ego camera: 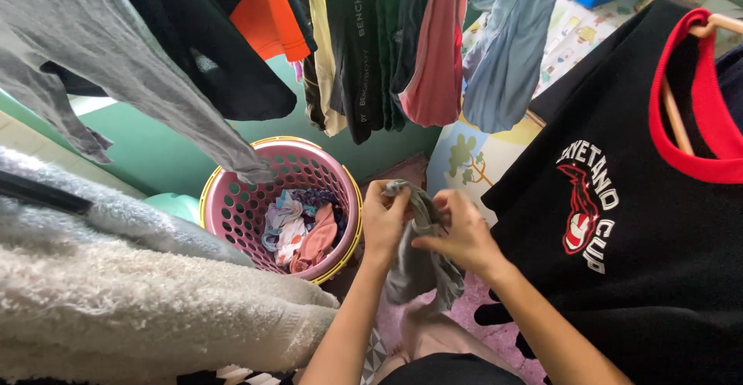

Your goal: The person takes clothes from a pink laundry basket, unfolds them, and hangs them on hangers. They place the hangers on a clothes rack. The person handles shirts, pants, and underwear.

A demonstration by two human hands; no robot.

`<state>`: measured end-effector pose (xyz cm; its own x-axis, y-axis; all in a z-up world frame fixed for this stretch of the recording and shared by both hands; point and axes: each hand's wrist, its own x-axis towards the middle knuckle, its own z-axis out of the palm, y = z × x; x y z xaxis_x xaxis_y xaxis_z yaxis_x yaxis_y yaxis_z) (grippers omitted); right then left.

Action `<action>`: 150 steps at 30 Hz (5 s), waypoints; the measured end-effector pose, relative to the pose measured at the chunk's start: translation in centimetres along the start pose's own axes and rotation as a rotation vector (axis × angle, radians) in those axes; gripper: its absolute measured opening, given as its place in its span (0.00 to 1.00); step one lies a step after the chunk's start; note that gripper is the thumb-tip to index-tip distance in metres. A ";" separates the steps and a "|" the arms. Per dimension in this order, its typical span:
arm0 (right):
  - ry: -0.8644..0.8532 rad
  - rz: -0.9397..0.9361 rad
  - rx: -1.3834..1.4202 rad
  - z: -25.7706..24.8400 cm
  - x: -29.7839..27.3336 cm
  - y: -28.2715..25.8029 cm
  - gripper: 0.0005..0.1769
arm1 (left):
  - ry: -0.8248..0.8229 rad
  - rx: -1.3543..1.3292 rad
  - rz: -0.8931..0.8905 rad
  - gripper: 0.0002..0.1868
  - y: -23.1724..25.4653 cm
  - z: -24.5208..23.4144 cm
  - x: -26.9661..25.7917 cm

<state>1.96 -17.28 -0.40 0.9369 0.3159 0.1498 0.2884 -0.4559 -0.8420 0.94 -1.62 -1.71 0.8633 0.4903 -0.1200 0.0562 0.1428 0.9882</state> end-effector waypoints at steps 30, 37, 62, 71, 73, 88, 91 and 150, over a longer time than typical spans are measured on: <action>-0.258 0.569 0.649 -4.3 -4.0 9.4 0.16 | -0.218 1.020 0.002 0.26 -8.3 -3.2 -9.1; -0.270 -0.031 -0.342 -3.8 -13.4 19.6 0.19 | -0.071 -0.476 -0.706 0.16 -1.6 -0.4 -19.5; -0.066 1.029 1.605 -6.0 -25.8 7.7 0.27 | -0.161 -1.121 -0.736 0.18 -6.9 0.3 -22.5; 0.209 0.864 1.720 -9.0 -27.9 3.1 0.21 | -0.431 -1.168 -0.741 0.29 -8.6 -1.6 -22.2; 0.336 0.702 1.845 -9.4 -28.2 9.3 0.22 | -0.345 -1.211 -0.723 0.30 -7.1 -3.3 -22.4; 0.479 0.742 1.594 -0.6 -26.6 18.1 0.07 | 0.388 -1.041 -0.496 0.34 -6.6 -1.4 -25.9; 0.432 0.970 1.623 -0.4 -25.0 17.7 0.23 | 0.532 -0.955 -0.748 0.44 -7.2 -2.0 -24.9; 0.341 -0.165 0.238 -14.3 -16.8 -4.6 0.06 | -0.642 0.155 -0.047 0.14 -0.9 -2.8 -20.5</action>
<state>-12.31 -32.44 8.34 0.9052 0.0576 0.4210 0.4234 -0.2060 -0.8822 -18.24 -9.38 -0.38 0.9829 -0.1304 -0.1300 0.1315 0.0031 0.9913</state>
